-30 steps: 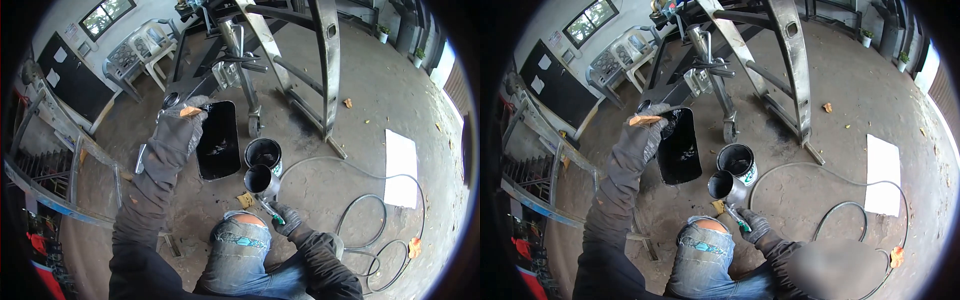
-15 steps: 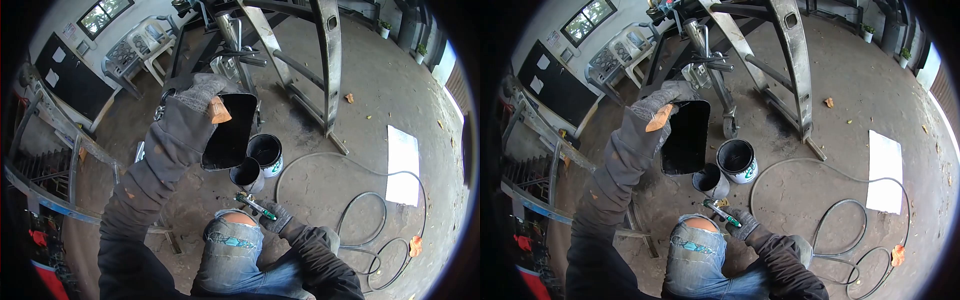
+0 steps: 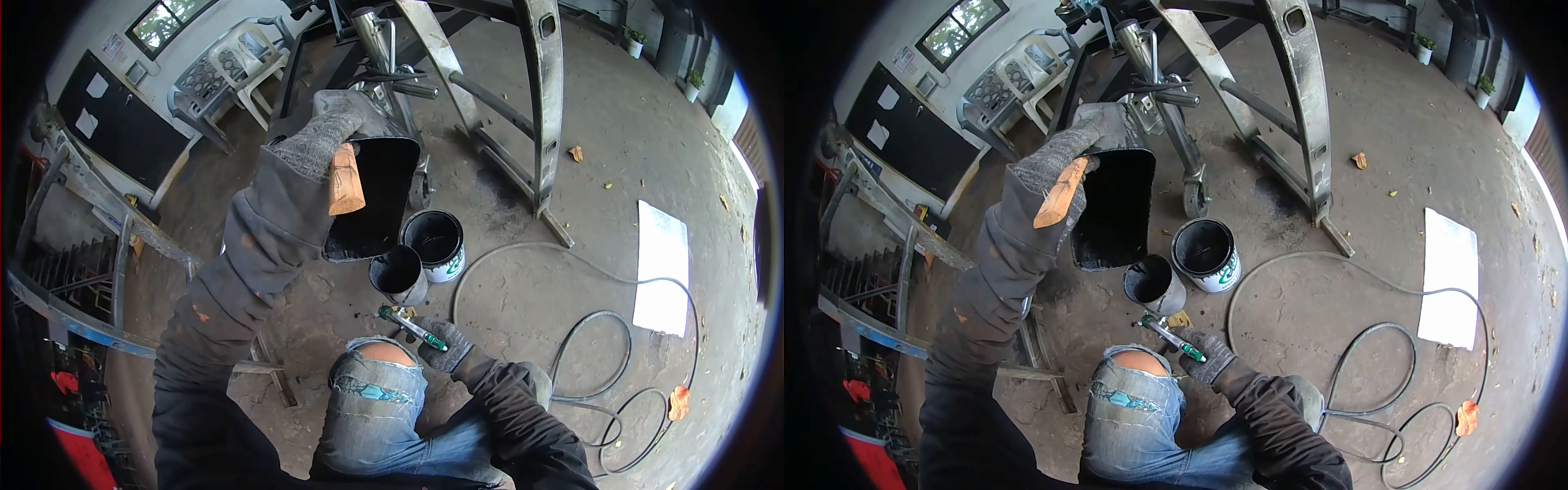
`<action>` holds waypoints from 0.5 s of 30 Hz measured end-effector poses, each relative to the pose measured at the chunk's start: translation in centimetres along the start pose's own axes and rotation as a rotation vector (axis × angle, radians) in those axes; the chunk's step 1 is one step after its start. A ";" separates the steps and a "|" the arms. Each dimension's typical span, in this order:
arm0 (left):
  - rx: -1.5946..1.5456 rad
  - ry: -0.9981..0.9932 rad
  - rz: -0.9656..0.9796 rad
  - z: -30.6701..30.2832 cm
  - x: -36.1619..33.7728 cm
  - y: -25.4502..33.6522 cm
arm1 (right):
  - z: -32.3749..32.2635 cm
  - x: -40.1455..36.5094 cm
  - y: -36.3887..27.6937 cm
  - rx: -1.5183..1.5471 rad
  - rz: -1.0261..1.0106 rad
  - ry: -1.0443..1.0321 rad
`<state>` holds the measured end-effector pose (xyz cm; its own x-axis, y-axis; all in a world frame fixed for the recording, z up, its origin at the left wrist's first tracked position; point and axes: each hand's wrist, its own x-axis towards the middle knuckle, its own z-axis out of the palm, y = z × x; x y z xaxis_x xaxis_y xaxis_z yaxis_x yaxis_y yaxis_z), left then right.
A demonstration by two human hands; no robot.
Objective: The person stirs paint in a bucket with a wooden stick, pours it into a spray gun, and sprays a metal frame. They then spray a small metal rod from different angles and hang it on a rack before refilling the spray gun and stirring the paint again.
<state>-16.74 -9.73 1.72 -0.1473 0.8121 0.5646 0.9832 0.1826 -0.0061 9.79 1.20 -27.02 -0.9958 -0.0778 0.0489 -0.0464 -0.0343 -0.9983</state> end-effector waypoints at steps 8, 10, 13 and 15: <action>-0.005 -0.101 -0.118 -0.8 0.2 2.2 | -0.1 -0.2 0.5 0.011 0.060 -0.002; 0.058 -0.122 -0.044 -2.0 0.6 2.5 | -0.1 -0.2 0.6 0.009 0.027 0.009; 0.194 -0.220 -0.067 -2.0 0.9 3.2 | 0.3 -0.1 1.4 0.079 -0.029 0.047; 0.631 -0.434 0.059 -2.0 1.6 4.2 | 0.3 -0.3 1.4 0.114 0.021 0.042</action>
<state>-12.65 -8.82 4.24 -0.2534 0.9514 0.1751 0.7623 0.3078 -0.5694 10.06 0.90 -28.38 -0.9990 -0.0383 0.0245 -0.0187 -0.1466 -0.9890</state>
